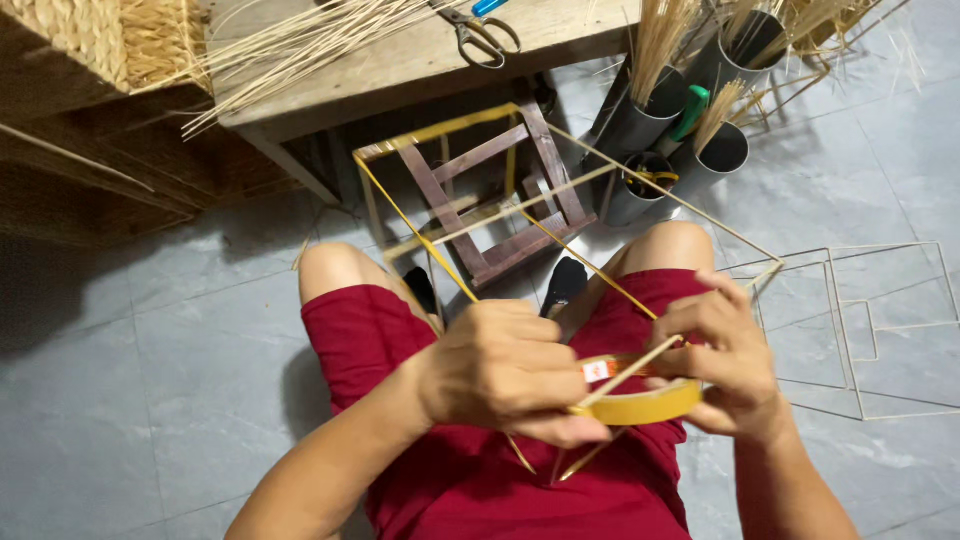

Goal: The person wraps yellow tape around the edges of a rectangular wire frame, smoothing it along the sides. They use scissors to cut the tape and repeat the process on another frame, finishing by placing the completed frame aside.

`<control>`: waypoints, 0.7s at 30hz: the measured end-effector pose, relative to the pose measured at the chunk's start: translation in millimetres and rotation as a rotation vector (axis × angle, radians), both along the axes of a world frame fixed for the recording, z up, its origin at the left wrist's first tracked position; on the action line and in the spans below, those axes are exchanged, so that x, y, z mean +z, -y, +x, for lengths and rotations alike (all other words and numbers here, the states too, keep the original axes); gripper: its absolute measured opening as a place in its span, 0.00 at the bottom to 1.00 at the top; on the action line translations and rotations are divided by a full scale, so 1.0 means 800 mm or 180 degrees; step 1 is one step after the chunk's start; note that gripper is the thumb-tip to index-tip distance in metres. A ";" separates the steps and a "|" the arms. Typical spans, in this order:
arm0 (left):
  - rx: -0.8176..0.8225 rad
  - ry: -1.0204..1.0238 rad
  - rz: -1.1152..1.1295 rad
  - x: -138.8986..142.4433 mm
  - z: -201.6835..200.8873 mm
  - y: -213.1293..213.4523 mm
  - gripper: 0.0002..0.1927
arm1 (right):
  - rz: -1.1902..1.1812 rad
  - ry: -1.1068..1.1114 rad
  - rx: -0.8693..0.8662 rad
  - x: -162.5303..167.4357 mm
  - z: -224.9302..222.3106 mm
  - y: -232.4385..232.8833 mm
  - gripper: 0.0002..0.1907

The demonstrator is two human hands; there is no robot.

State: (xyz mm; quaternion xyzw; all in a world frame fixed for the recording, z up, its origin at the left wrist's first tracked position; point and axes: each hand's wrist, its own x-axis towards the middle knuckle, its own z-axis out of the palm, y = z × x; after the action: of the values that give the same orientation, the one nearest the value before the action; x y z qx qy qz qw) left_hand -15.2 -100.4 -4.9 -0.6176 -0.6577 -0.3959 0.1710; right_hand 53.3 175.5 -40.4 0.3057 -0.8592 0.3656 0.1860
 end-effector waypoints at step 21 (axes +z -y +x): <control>0.0535 0.2443 0.0194 -0.113 0.003 0.192 0.13 | 0.0014 0.0384 0.0729 -0.002 -0.004 0.174 0.16</control>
State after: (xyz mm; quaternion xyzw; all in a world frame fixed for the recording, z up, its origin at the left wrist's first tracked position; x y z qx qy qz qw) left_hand -13.2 -253.8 -95.7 -0.3634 -0.7100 -0.6020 -0.0372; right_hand 50.3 36.4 -41.7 0.3798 -0.8291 0.4002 0.0903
